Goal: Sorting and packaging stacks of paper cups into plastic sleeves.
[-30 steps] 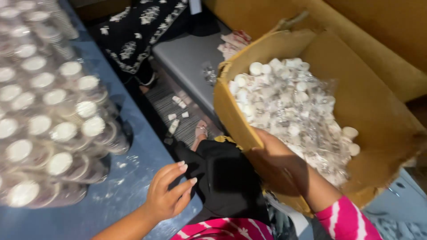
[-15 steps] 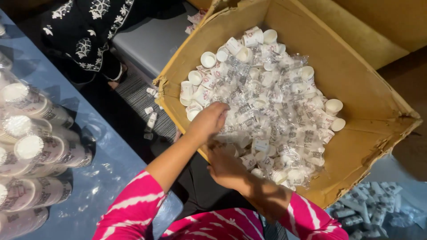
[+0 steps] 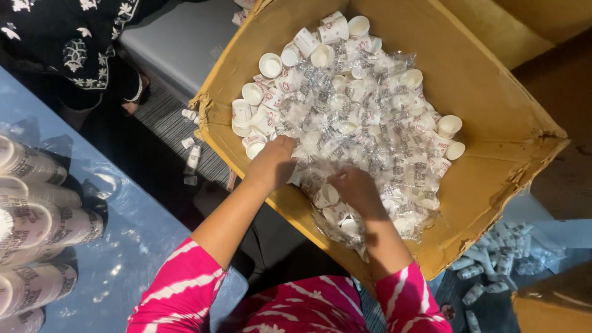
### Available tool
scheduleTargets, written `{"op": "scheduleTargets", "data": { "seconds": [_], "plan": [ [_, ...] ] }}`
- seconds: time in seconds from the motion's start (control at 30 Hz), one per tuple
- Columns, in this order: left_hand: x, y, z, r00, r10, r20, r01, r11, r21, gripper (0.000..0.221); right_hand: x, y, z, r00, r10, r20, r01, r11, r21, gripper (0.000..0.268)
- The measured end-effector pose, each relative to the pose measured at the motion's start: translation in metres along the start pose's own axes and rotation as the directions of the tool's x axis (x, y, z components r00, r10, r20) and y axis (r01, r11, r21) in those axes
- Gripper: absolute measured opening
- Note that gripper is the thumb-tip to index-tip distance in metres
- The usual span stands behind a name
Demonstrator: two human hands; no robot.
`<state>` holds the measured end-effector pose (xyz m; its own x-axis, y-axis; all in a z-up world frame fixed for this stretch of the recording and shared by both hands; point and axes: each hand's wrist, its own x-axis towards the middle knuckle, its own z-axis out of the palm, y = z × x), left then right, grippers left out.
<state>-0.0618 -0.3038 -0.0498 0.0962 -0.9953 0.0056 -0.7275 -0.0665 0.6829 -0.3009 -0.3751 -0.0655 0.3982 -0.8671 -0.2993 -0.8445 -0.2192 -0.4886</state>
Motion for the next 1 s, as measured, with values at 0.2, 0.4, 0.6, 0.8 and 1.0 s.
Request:
{"op": "scheduleTargets", "data": {
  "seconds": [0.2,0.4,0.6,0.8,1.0],
  "plan": [
    [-0.011,0.009,-0.008,0.992,0.099,-0.072,-0.105,0.991,-0.083,0.036,-0.002,-0.033,0.023,0.977,-0.070,-0.202,0.048,0.992,-0.113,0.042],
    [-0.020,0.033,-0.031,0.858,0.492,-0.146,-0.503,0.863,-0.049,0.076,-0.012,-0.024,-0.006,0.917,-0.121,-0.379,0.307,0.821,0.481,0.045],
    [-0.016,0.022,-0.025,0.842,0.489,-0.229,-0.529,0.833,-0.165,0.068,-0.026,-0.042,-0.008,0.871,-0.309,-0.383,0.491,0.518,0.700,0.042],
    [-0.019,0.020,-0.032,0.896,0.396,-0.199,-0.435,0.874,-0.219,0.063,-0.021,-0.044,-0.002,0.855,-0.258,-0.450,0.518,0.471,0.714,0.032],
    [-0.022,0.022,-0.036,0.882,0.407,-0.239,-0.457,0.863,-0.214,0.060,-0.018,-0.041,-0.007,0.833,-0.187,-0.521,0.539,0.488,0.686,0.028]
  ]
}}
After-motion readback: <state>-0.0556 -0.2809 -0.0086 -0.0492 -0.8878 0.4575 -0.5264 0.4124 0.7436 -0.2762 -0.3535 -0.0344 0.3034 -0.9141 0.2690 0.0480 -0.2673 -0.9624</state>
